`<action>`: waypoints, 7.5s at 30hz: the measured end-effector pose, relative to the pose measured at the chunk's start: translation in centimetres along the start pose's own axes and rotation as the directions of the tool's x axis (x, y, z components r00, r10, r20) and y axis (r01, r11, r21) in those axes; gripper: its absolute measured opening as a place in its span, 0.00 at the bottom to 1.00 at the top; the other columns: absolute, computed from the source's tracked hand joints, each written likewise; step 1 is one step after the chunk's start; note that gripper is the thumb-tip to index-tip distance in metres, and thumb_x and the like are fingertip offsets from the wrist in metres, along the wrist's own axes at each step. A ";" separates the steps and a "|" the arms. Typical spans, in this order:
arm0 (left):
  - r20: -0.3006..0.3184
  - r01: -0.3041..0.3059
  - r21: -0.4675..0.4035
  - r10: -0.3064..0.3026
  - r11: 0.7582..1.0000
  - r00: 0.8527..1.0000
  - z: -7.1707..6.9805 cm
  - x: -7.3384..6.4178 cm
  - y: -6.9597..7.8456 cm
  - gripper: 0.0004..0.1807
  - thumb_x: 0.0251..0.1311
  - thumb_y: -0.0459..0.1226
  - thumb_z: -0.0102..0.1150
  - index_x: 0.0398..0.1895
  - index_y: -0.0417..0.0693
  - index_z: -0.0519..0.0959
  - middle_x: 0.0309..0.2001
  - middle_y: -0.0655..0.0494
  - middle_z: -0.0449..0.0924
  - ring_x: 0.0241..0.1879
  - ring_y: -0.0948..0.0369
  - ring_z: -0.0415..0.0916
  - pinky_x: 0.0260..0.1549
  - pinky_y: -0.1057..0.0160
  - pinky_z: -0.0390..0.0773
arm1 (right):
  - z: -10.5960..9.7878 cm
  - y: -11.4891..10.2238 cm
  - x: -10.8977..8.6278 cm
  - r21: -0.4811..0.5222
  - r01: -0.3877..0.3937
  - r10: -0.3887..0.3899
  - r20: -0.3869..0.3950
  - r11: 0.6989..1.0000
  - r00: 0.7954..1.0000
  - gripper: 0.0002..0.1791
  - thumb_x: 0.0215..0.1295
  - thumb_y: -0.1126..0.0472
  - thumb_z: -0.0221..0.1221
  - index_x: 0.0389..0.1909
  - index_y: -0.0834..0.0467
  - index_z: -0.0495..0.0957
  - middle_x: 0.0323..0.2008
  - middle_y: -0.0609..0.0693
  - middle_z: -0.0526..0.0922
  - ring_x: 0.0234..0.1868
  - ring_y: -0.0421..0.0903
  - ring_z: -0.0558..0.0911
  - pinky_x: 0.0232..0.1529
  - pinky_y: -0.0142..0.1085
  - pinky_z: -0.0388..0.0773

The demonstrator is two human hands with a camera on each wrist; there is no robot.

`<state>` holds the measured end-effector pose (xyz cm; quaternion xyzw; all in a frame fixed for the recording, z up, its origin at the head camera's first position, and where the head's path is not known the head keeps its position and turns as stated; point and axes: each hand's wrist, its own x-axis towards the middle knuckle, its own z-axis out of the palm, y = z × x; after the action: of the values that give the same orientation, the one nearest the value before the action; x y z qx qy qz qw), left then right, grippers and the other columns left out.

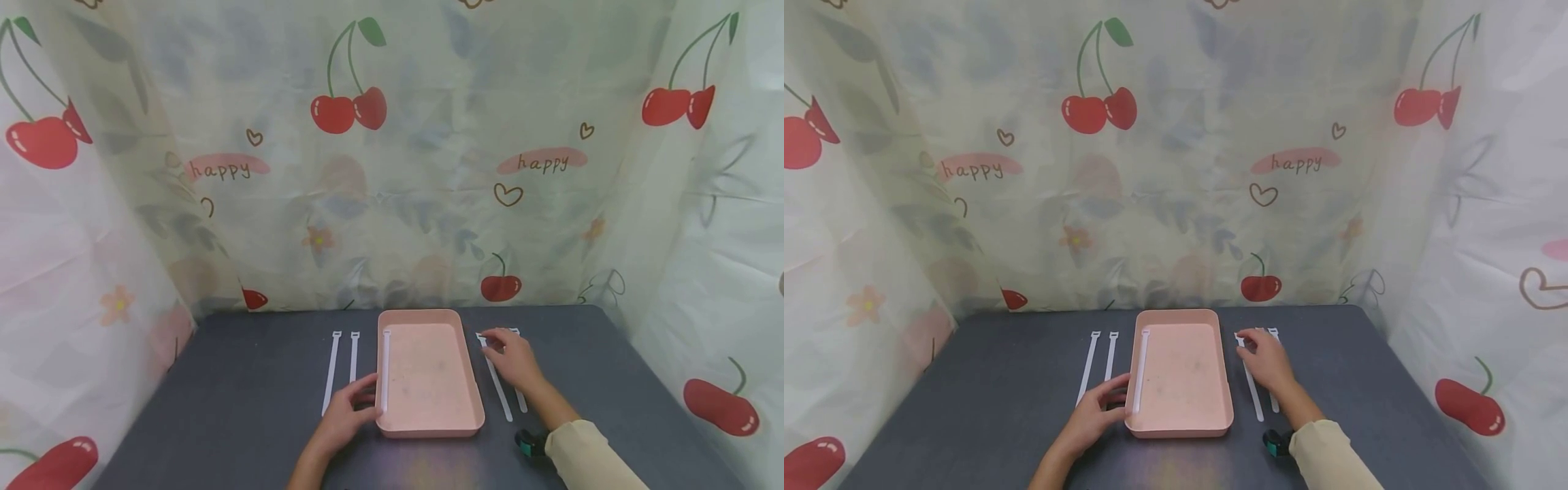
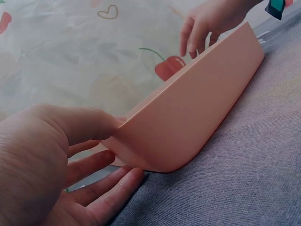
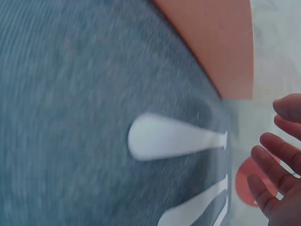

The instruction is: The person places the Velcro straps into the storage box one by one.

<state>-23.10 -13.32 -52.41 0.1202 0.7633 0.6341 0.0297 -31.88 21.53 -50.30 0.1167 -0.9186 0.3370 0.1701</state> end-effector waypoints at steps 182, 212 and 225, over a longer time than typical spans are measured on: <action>0.020 0.003 0.012 -0.003 1.000 1.000 -0.2 -1.3 3.7 0.32 0.53 0.26 0.64 0.64 0.30 0.69 0.59 0.32 0.72 0.51 0.41 0.75 0.42 0.60 0.77 | 7.2 -9.8 5.1 0.645 -0.569 0.342 0.455 0.510 0.822 0.21 0.63 0.71 0.58 0.58 0.70 0.73 0.32 0.50 0.80 0.29 0.44 0.78 0.32 0.36 0.76; 0.025 0.010 0.003 -0.010 1.000 1.000 -0.3 -1.4 3.8 0.32 0.54 0.27 0.64 0.64 0.31 0.69 0.59 0.33 0.72 0.51 0.42 0.75 0.42 0.60 0.77 | 8.9 -7.8 4.2 0.351 -0.513 0.350 0.432 0.783 0.831 0.17 0.61 0.71 0.59 0.51 0.62 0.79 0.23 0.54 0.79 0.15 0.46 0.73 0.17 0.35 0.71; 0.002 0.023 0.015 -0.023 1.000 1.000 -0.1 -0.2 0.5 0.33 0.54 0.30 0.65 0.66 0.37 0.69 0.59 0.39 0.73 0.52 0.46 0.76 0.43 0.56 0.77 | 8.9 -7.1 4.2 0.242 -0.439 0.315 0.419 0.865 0.852 0.17 0.58 0.71 0.62 0.49 0.60 0.80 0.20 0.53 0.76 0.19 0.47 0.75 0.23 0.34 0.71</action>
<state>-22.83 -13.42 -51.92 0.1121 0.7693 0.6279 0.0368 -35.51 9.89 -50.89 0.0190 -0.8691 0.4848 -0.0962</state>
